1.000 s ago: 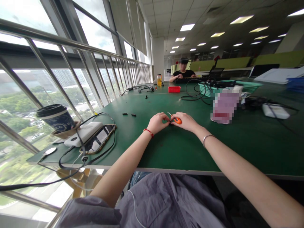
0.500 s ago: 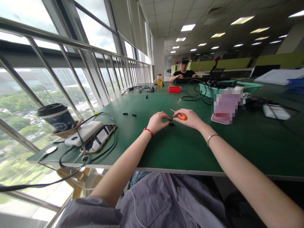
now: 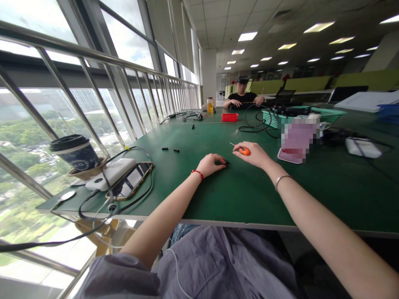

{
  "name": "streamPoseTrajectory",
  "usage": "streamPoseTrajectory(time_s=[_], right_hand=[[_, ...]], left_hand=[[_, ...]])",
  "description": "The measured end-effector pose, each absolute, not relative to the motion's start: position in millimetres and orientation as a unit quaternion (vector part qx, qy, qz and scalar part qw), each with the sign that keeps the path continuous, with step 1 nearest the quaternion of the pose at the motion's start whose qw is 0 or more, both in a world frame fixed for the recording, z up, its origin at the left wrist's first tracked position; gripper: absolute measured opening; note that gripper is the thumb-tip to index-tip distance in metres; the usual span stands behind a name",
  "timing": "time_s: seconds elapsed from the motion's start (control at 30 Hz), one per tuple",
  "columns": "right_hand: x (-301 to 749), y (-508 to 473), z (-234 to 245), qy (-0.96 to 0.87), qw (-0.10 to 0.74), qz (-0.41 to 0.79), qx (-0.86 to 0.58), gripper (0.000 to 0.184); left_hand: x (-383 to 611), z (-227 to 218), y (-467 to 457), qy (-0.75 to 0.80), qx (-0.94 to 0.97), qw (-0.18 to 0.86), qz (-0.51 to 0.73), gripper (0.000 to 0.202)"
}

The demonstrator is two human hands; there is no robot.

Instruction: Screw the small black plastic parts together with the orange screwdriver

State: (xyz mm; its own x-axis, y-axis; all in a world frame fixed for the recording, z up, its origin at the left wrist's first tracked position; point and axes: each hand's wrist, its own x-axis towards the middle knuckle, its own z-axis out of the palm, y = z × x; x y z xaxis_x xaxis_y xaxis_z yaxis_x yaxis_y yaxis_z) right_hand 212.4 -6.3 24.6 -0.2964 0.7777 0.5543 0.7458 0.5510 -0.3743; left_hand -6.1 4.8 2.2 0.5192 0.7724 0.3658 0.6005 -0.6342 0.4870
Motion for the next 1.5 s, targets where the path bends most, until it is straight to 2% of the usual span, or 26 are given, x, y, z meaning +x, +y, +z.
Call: streamPoseTrajectory(time_s=[0.53, 0.87, 1.1, 1.3, 1.5], right_hand=[[229.8, 6.4, 9.7, -0.773, 0.282, 0.044, -0.566, 0.023], [232.8, 9.0, 6.6, -0.772, 0.279, 0.071, -0.567, 0.024], [232.3, 8.6, 7.3, -0.772, 0.273, 0.083, -0.568, 0.024], [233.0, 9.9, 6.4, -0.774, 0.276, 0.083, -0.564, 0.024], [231.6, 7.9, 8.2, -0.772, 0.264, 0.097, -0.571, 0.024]], left_hand=[[-8.6, 0.4, 10.5, 0.420, 0.829, 0.182, 0.320, 0.012], [-86.1, 38.5, 15.3, 0.652, 0.679, 0.025, 0.337, 0.017], [-117.9, 36.5, 18.3, 0.727, 0.634, 0.081, 0.250, 0.018], [-109.1, 46.1, 7.5, 0.772, 0.581, 0.073, 0.246, 0.024], [-114.6, 39.4, 13.4, 0.757, 0.593, 0.103, 0.255, 0.022]])
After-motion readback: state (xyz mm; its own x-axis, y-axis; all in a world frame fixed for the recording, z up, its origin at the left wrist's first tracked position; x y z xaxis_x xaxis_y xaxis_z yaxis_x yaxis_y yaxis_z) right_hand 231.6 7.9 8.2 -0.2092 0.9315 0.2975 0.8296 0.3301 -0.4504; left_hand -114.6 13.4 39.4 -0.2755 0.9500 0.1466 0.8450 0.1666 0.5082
